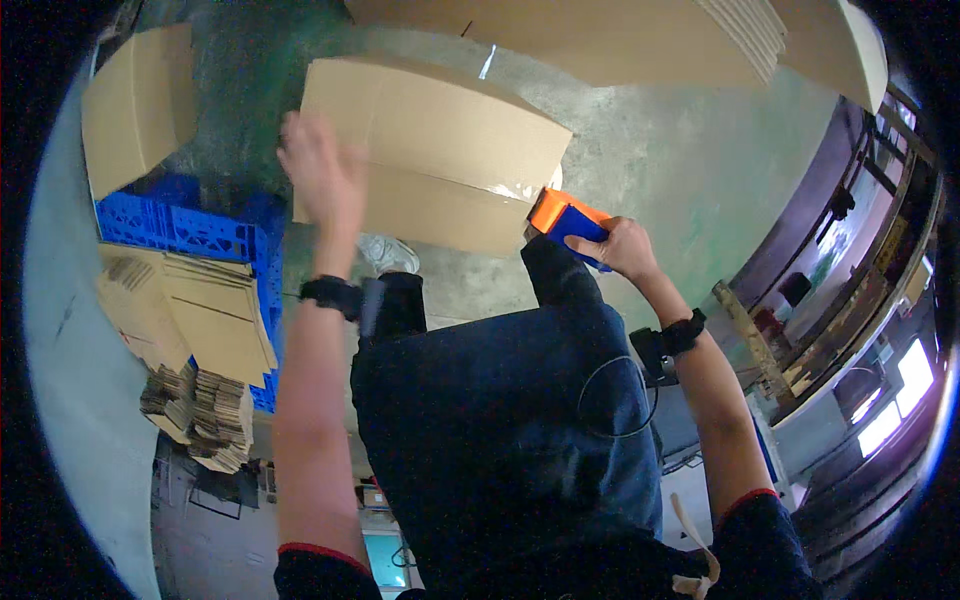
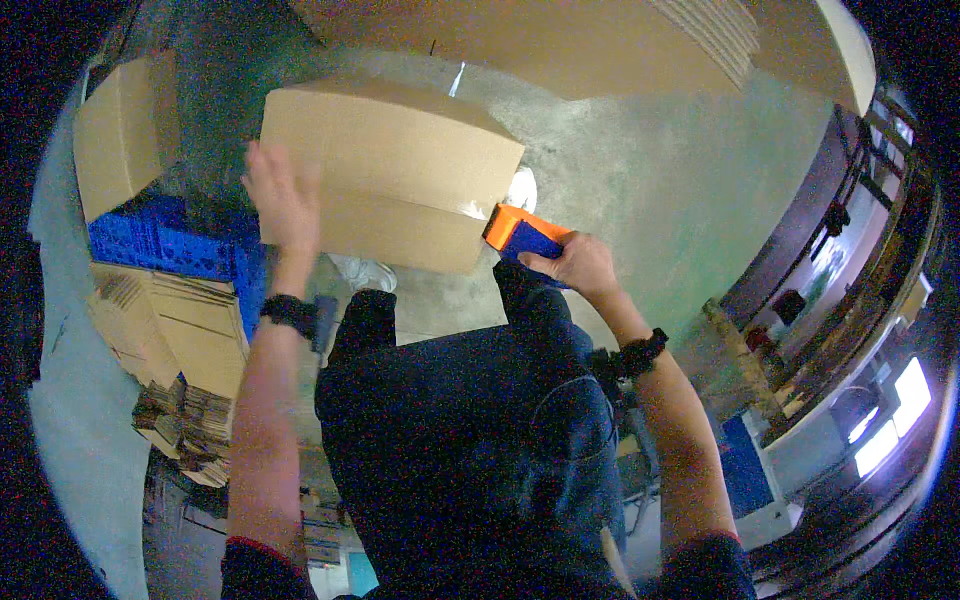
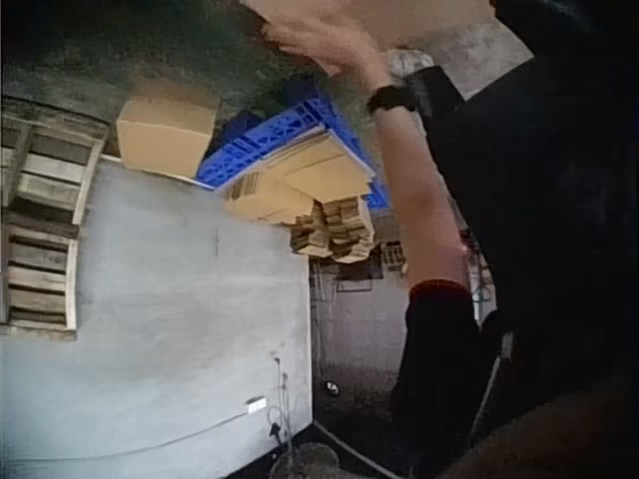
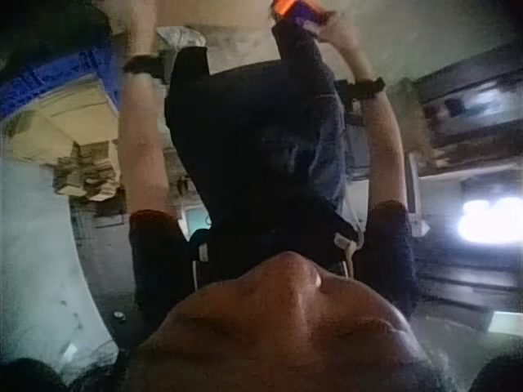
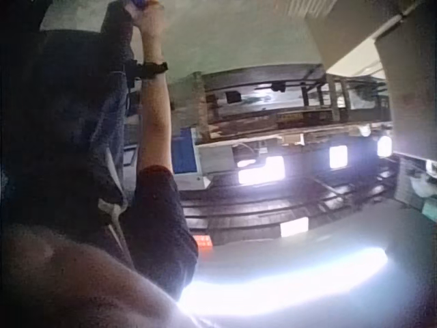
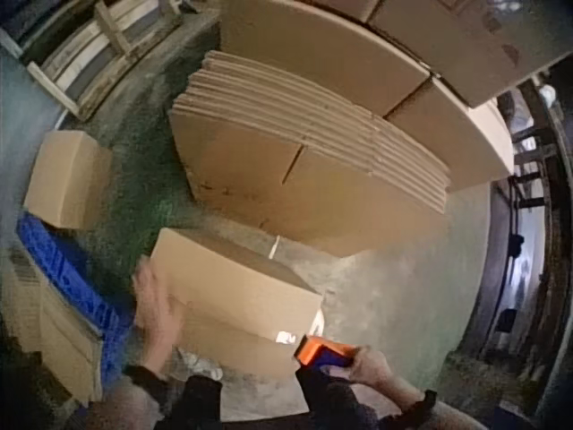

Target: The person assembles cardboard boxes by sealing them with a tape dispenser, then plugs a cord into a wall outlet. They then walk to another area, cut the ties on a bundle of cardboard sheets, and carry a stack away.

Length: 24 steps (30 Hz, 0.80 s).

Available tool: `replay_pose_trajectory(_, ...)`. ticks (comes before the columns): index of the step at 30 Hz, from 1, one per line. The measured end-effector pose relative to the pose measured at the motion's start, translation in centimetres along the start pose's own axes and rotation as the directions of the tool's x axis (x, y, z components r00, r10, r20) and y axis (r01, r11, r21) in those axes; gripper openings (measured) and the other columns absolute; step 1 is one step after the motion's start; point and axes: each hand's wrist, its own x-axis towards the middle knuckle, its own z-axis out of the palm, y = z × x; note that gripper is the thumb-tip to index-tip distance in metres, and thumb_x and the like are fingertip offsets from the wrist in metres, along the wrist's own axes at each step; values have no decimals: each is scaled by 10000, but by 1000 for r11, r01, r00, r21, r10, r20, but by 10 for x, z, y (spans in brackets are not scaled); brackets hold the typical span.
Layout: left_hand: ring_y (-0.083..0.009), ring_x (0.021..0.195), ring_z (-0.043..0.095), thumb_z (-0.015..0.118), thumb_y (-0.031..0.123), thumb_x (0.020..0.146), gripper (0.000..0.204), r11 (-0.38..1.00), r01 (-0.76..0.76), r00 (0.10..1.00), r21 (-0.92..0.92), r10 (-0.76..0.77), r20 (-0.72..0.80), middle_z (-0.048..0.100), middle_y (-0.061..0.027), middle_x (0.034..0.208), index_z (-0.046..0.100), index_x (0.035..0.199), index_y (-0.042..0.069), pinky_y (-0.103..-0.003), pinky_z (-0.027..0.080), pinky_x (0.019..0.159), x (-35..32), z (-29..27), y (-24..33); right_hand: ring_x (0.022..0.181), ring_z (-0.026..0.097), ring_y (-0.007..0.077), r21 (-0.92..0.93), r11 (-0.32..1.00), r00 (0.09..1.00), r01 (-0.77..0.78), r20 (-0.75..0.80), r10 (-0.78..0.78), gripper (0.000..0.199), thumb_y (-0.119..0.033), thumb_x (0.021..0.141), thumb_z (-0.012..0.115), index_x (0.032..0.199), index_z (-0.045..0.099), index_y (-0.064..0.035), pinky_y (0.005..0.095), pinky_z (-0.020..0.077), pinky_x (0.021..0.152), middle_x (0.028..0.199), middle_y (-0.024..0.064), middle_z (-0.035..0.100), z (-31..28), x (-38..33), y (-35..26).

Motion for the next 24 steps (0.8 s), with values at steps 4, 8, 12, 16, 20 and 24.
replay_pose_trajectory(4,-303,1387,184,681,433,724,896,825,-273,805,-495,478,352,227,-177,1480,264,1408,30,-515,121,1122,-46,-14,143,562,628,262,22,1000,998,14,55,-15,660,-633,677,661,756,668,23,356,493,574,566,144,588,3,4,1)
replay_pose_trajectory(8,-292,1396,158,681,390,692,910,853,-380,767,-357,506,394,216,-127,1496,262,1422,46,-546,111,1110,-48,-15,166,574,633,257,136,988,991,75,95,-89,666,-635,669,672,764,673,23,358,494,581,584,147,597,12,6,50)
replay_pose_trajectory(12,-282,1393,170,624,333,760,737,736,-632,646,-244,673,359,228,-71,1501,350,1393,73,-525,109,1116,-44,-8,181,651,653,314,78,994,988,-81,135,70,719,-715,673,601,764,676,-6,397,506,624,655,178,635,31,28,61)
replay_pose_trajectory(16,-235,1357,274,522,242,813,328,336,-941,264,-51,817,512,530,-84,1292,684,1059,98,-440,130,1143,-35,-19,197,730,656,342,-168,982,995,-89,-53,81,674,-689,709,579,802,681,-30,416,515,663,766,178,667,71,62,-5)
replay_pose_trajectory(20,-284,1244,442,581,200,782,284,416,-722,544,-552,835,-82,570,-120,1218,666,1008,52,-448,272,1091,-30,-16,153,781,667,300,212,915,931,-343,-50,361,589,-591,757,605,881,680,-20,395,517,684,818,166,678,94,81,0)
replay_pose_trajectory(24,-344,1136,499,552,183,802,427,919,-72,992,-387,25,-127,574,-192,1169,540,1192,8,-460,377,969,36,-46,22,774,658,237,897,425,876,-119,-106,470,401,-355,812,660,1034,613,-24,373,524,709,902,89,673,77,77,-4)
